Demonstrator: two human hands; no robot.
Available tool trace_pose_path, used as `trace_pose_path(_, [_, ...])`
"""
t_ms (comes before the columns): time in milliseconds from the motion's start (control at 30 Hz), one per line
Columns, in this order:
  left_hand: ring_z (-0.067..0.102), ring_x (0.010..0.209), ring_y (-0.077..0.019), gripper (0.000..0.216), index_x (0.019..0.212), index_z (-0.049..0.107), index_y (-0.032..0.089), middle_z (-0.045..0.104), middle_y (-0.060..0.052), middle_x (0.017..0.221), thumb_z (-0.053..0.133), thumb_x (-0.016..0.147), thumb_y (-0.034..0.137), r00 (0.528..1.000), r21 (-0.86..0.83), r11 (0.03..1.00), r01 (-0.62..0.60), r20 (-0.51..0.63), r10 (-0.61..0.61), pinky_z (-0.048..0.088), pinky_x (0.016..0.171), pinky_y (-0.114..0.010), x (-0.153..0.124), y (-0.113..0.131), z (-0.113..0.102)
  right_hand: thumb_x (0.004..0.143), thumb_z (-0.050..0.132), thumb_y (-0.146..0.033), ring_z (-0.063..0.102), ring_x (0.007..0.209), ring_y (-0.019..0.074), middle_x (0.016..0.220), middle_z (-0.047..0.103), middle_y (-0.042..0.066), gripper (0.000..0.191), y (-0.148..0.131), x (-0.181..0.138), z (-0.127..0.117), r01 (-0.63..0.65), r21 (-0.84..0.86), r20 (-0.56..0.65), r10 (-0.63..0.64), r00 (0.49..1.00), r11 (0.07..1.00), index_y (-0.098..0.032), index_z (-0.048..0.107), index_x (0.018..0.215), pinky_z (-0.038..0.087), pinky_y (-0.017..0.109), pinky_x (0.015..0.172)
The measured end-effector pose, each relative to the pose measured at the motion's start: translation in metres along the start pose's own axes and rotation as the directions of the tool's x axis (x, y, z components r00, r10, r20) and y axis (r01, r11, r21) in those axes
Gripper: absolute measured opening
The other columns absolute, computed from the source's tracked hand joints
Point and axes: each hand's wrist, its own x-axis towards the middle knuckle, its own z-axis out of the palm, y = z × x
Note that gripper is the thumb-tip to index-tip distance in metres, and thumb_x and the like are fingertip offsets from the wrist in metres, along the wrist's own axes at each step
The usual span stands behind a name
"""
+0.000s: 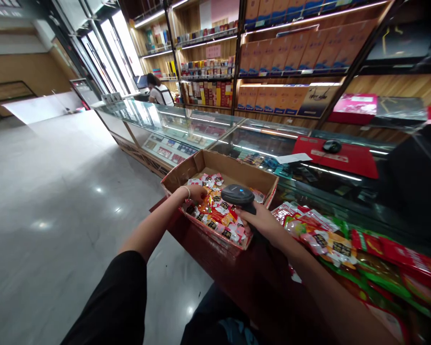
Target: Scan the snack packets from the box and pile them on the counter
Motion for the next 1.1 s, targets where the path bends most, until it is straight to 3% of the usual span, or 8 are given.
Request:
trace_pose_path(100, [0.059, 0.074, -0.0179, 0.017, 0.083, 0.069, 0.019, 0.068, -0.003, 0.076, 0.066, 0.072, 0.031, 0.969, -0.055, 0.998, 0.019, -0.244, -0.032, 0.041, 0.068, -0.025, -0.007, 0.005, -0.012, 0.073, 0.074, -0.048, 0.052, 0.04, 0.0124, 0.049, 0.055, -0.007, 0.037, 0.0, -0.004, 0.0, 0.011, 0.07, -0.014, -0.01, 1.0, 0.997, -0.023, 0.048, 0.081, 0.044, 0.026, 0.043])
trace_pose_path(167, [0.06, 0.075, -0.0184, 0.021, 0.086, 0.068, 0.016, 0.067, -0.005, 0.078, 0.059, 0.079, 0.034, 0.894, -0.227, 0.974, 0.001, -0.437, -0.103, 0.042, 0.068, -0.026, -0.014, 0.007, -0.021, 0.072, 0.075, -0.048, 0.053, 0.041, 0.0127, 0.051, 0.056, -0.007, 0.038, 0.003, -0.008, -0.001, 0.045, 0.111, -0.031, -0.042, 0.999, 0.993, -0.022, 0.05, 0.083, 0.045, 0.026, 0.044])
trace_pose_path(267, [0.059, 0.068, -0.0157, 0.021, 0.081, 0.067, 0.014, 0.066, -0.004, 0.074, 0.065, 0.075, 0.033, 0.792, -0.597, 0.781, -0.184, -0.561, -0.242, 0.043, 0.066, -0.026, -0.026, 0.017, -0.029, 0.07, 0.078, -0.049, 0.055, 0.044, 0.0131, 0.054, 0.057, -0.006, 0.04, 0.006, -0.016, -0.003, 0.078, 0.157, -0.081, -0.066, 0.995, 0.985, -0.021, 0.052, 0.086, 0.047, 0.027, 0.047])
trace_pose_path(467, [0.055, 0.058, -0.0097, 0.021, 0.093, 0.065, 0.014, 0.062, -0.001, 0.072, 0.069, 0.076, 0.027, 0.848, -0.9, 0.093, -0.425, -0.432, -0.307, 0.044, 0.057, -0.021, -0.049, 0.078, -0.031, 0.068, 0.079, -0.052, 0.055, 0.042, 0.0125, 0.052, 0.056, -0.005, 0.042, 0.002, -0.047, -0.018, 0.108, 0.228, -0.13, -0.08, 0.988, 0.968, -0.02, 0.053, 0.073, 0.049, 0.028, 0.049])
trace_pose_path(567, [0.052, 0.051, -0.0087, 0.011, 0.095, 0.062, 0.015, 0.057, 0.0, 0.069, 0.057, 0.086, 0.019, 0.937, -0.918, -0.244, -0.314, -0.259, -0.233, 0.043, 0.05, -0.019, -0.054, 0.114, -0.027, 0.069, 0.077, -0.056, 0.053, 0.04, 0.0117, 0.052, 0.054, -0.003, 0.044, 0.002, -0.065, -0.033, 0.116, 0.183, -0.167, -0.085, 0.982, 0.976, -0.019, 0.053, 0.066, 0.048, 0.027, 0.046])
trace_pose_path(667, [0.052, 0.051, -0.0107, 0.015, 0.093, 0.06, 0.016, 0.059, -0.004, 0.073, 0.045, 0.093, 0.02, 0.986, -0.874, -0.457, -0.163, -0.138, -0.088, 0.044, 0.048, -0.022, -0.052, 0.143, -0.019, 0.07, 0.077, -0.056, 0.052, 0.04, 0.0115, 0.053, 0.053, -0.004, 0.044, 0.007, -0.083, -0.047, 0.129, 0.199, -0.218, -0.085, 0.972, 0.971, -0.019, 0.054, 0.068, 0.049, 0.027, 0.045])
trace_pose_path(900, [0.068, 0.08, -0.0241, 0.034, 0.11, 0.063, 0.014, 0.069, -0.015, 0.098, 0.04, 0.096, 0.035, 0.993, -0.856, -0.513, -0.055, -0.103, 0.065, 0.056, 0.069, -0.039, -0.033, 0.188, -0.003, 0.07, 0.078, -0.053, 0.052, 0.041, 0.0116, 0.055, 0.054, -0.004, 0.042, 0.024, -0.11, -0.069, 0.108, 0.258, -0.294, -0.029, 0.955, 0.96, -0.019, 0.055, 0.071, 0.049, 0.027, 0.044])
trace_pose_path(1100, [0.067, 0.104, -0.0342, 0.067, 0.122, 0.06, 0.006, 0.069, -0.022, 0.109, 0.05, 0.086, 0.062, 0.984, -0.932, -0.36, -0.039, -0.099, 0.15, 0.053, 0.088, -0.051, -0.019, 0.2, -0.001, 0.074, 0.076, -0.052, 0.053, 0.042, 0.0116, 0.057, 0.055, -0.003, 0.039, 0.026, -0.115, -0.082, 0.131, 0.272, -0.33, -0.036, 0.943, 0.953, -0.019, 0.055, 0.072, 0.047, 0.026, 0.043])
